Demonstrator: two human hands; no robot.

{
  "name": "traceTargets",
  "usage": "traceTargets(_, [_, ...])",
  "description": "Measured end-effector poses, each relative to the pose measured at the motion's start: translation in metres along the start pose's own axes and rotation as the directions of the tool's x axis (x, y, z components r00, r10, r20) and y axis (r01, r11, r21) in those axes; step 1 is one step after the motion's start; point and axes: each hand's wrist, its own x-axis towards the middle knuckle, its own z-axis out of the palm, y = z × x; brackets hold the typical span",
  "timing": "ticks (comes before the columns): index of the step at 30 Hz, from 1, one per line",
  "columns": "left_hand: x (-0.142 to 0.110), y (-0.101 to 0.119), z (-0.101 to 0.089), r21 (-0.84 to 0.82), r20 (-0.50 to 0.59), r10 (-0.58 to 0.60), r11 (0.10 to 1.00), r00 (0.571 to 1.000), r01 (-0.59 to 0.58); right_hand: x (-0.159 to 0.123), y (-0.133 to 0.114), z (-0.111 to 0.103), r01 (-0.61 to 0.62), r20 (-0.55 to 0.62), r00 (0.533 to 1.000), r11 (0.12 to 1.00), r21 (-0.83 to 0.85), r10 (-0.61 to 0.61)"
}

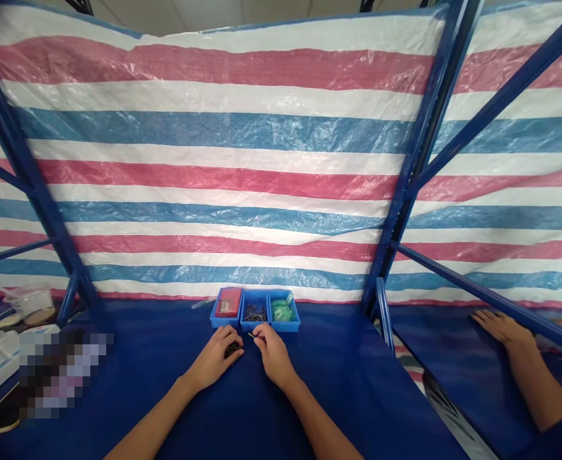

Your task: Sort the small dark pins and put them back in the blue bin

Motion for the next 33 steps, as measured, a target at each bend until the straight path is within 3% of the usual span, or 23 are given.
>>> traceTargets(3, [-0.001,-0.002,0.002,0.019,-0.022,-0.01,1.0,1.0,0.01,0.001,0.005,-0.002,0.02,-0.025,0.999,1.0,0.006,-0.02])
traceTargets(7, [-0.001,-0.004,0.003,0.046,-0.007,-0.005,0.999,1.0,0.005,0.002,0.006,-0.004,-0.075,-0.041,0.996,0.997,0.021,0.076])
traceTargets(14, [0.0,-0.004,0.002,0.06,-0.007,-0.012,0.998,1.0,0.012,0.002,-0.005,-0.007,-0.117,-0.082,0.989,0.991,0.068,0.122])
traceTargets(23, [0.0,-0.002,0.0,0.064,-0.012,-0.021,0.998,1.0,0.022,0.002,-0.011,-0.007,0.0,-0.157,0.987,0.994,-0.112,-0.017])
traceTargets(33, [0.001,-0.002,0.0,0.058,0.006,-0.046,0.997,0.999,0.045,0.002,-0.016,-0.012,0.011,-0.195,0.981,0.998,-0.065,-0.024])
